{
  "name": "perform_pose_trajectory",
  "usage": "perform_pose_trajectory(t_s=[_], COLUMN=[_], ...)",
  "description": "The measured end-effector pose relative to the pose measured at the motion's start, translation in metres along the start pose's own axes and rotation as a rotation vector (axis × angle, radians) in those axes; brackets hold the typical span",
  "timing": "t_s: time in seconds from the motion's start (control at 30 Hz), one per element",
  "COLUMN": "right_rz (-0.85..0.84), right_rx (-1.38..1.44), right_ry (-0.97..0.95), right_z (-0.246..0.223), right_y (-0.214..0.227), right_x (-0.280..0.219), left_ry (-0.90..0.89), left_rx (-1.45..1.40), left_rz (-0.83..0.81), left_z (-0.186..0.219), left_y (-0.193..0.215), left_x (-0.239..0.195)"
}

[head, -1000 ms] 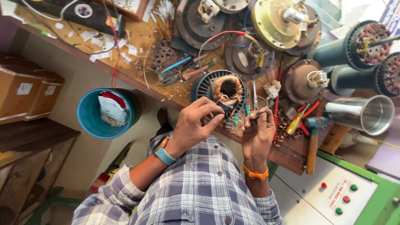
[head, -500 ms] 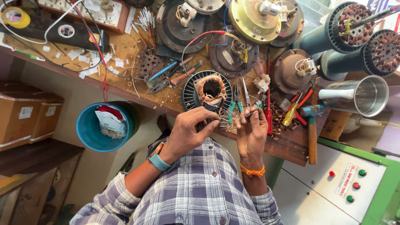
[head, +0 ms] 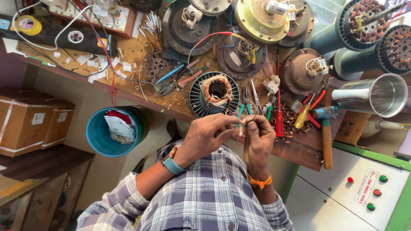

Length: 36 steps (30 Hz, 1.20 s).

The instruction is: The person repairs an electrical motor stator by stripping wire insulation, cutting wires, and inserting them into slots. They use pliers, scissors, and a screwdriver to manipulate the copper windings and secure connections.

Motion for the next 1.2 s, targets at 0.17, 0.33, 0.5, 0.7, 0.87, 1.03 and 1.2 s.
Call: perform_pose_trajectory(t_s=[0.17, 0.33, 0.5, 0.7, 0.87, 1.03, 1.2], right_rz=[-0.043, 0.036, 0.287, 0.337, 0.292, 0.027, -0.283], right_rx=[0.025, 0.312, 0.517, 0.628, 0.155, -0.585, -1.114], right_ry=[-0.023, 0.033, 0.085, 0.114, 0.210, 0.222, 0.303], right_z=[-0.001, -0.006, -0.026, -0.053, -0.091, -0.070, -0.032], right_y=[-0.020, -0.004, 0.104, 0.188, 0.136, 0.014, -0.070], right_x=[-0.009, -0.008, 0.007, 0.020, 0.011, 0.000, 0.012], left_ry=[-0.093, -0.045, 0.167, -0.291, -0.264, -0.246, -0.240], left_rx=[0.148, 0.163, 0.196, 0.624, 0.578, 0.551, 0.562], left_rz=[0.082, 0.204, 0.223, 0.213, 0.199, 0.196, 0.177], left_z=[0.008, 0.005, -0.015, 0.013, -0.005, -0.014, -0.015], left_y=[0.002, 0.012, 0.032, 0.022, 0.024, 0.016, 0.009], left_x=[-0.006, -0.011, -0.013, 0.014, 0.024, 0.017, 0.012])
Point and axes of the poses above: each hand's wrist, its own x-axis towards the middle knuckle, its own y-axis out of the back of the hand, z = x × y, the point moved 8 cm from there along x, towards the middle knuckle, and after that the axes turned 14 degrees about x, right-handed, at the moved point
